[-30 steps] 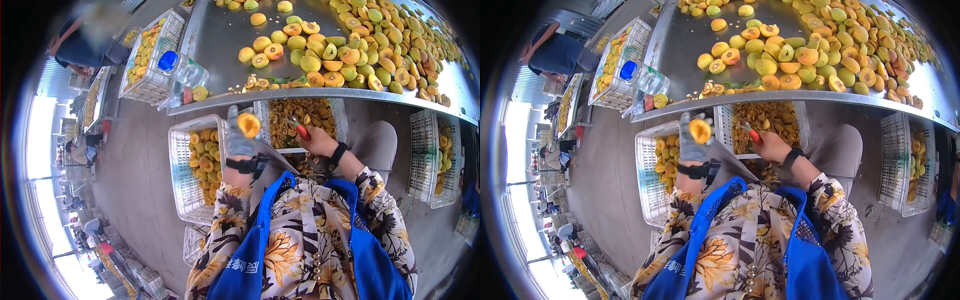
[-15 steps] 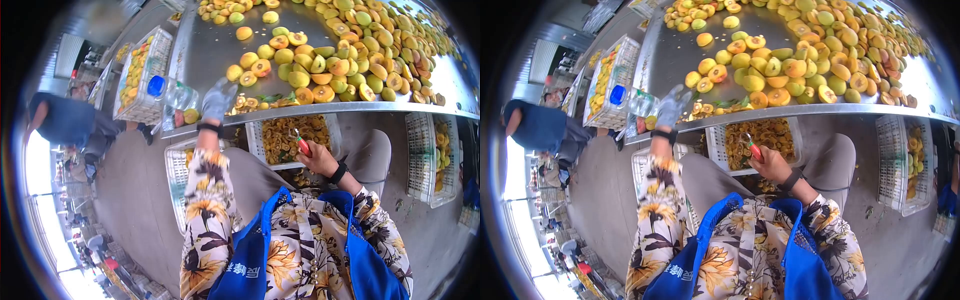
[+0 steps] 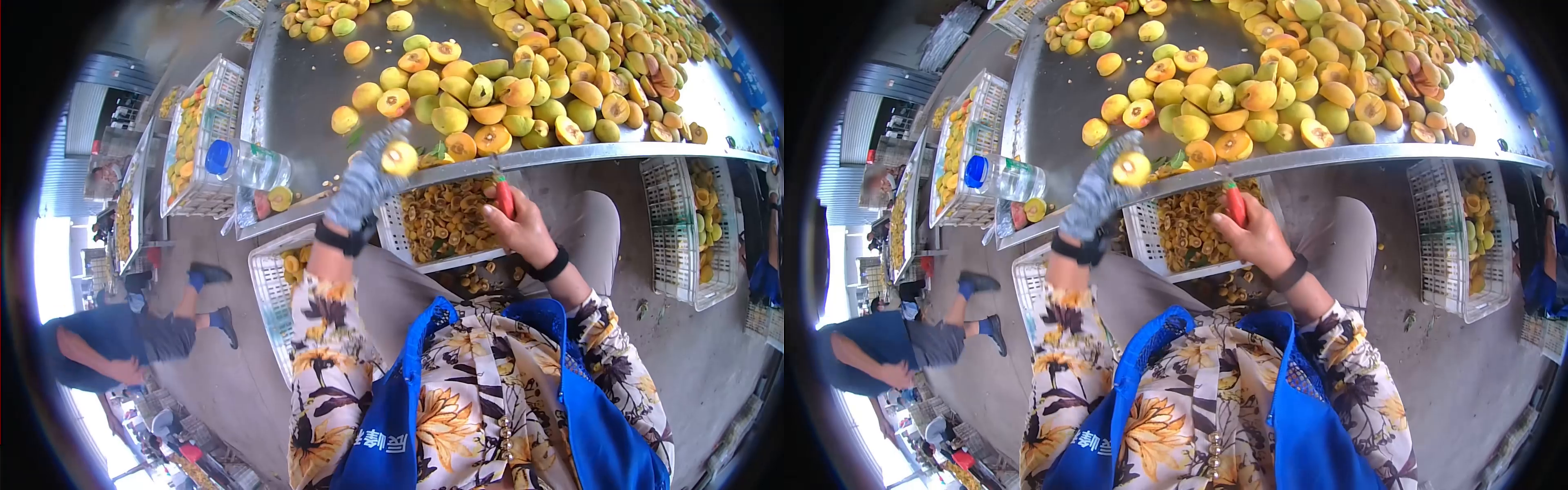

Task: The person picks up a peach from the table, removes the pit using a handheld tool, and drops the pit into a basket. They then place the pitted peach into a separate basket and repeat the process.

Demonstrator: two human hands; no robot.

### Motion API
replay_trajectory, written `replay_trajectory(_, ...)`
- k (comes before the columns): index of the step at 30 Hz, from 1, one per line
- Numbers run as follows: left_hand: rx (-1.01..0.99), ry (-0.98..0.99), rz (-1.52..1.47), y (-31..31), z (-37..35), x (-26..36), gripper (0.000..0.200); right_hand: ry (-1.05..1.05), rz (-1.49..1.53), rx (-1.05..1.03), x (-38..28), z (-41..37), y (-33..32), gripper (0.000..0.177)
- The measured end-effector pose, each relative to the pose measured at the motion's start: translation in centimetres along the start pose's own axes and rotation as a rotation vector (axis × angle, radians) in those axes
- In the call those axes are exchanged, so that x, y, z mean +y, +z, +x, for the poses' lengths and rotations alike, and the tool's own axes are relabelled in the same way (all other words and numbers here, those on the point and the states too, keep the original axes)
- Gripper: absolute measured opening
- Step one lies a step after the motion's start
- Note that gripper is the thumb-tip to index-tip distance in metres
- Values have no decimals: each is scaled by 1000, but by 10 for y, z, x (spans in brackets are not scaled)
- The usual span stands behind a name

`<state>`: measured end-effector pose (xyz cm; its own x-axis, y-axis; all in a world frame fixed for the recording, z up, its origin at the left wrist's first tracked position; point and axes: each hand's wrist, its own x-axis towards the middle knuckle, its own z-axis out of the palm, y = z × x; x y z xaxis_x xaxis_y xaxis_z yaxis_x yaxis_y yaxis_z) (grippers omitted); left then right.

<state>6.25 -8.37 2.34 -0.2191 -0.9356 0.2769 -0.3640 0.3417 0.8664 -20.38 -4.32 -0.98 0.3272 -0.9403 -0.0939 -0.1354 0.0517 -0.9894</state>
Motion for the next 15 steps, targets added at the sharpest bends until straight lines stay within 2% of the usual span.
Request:
replay_trajectory(1, -46, -55, -46, 9, -13, 13, 70, 86, 175, -57, -9, 3, 9, 36)
replay_trajectory(2, -92, -112, -94, 18, -25, 22, 75, 85, 177, -61, -16, 5, 18, 36)
replay_trajectory(3, -80, -22, -83, 28, -35, 22, 79, 111, 291, -127, -21, 5, 27, 37)
replay_trajectory(4, -130, -52, 88, 32, -39, 40, 76, 137, 405, -192, -25, 5, 34, 37)
replay_trajectory(6, -126, -84, 107, 45, -50, 45, 72, 150, 431, -263, -25, 4, 47, 38)
replay_trajectory(8, -57, -23, 108, 54, -59, 36, 71, 100, 414, -208, -17, 0, 57, 34)
replay_trajectory(10, 12, 42, 111, 63, -64, 38, 70, 250, 558, -190, -19, -2, 58, 28)
replay_trajectory(12, 215, -182, -838, 78, -72, 45, 59, 234, 572, -192, -19, -4, 60, 29)
replay_trajectory(13, 280, -365, -972, 86, -74, 50, 47, 224, 585, -195, -19, -5, 61, 30)
replay_trajectory(14, 283, -365, -972, 93, -73, 45, 47, 215, 597, -200, -19, -8, 63, 31)
replay_trajectory(15, 447, -417, -1021, 99, -72, 32, 40, 215, 596, -205, -13, -9, 68, 31)
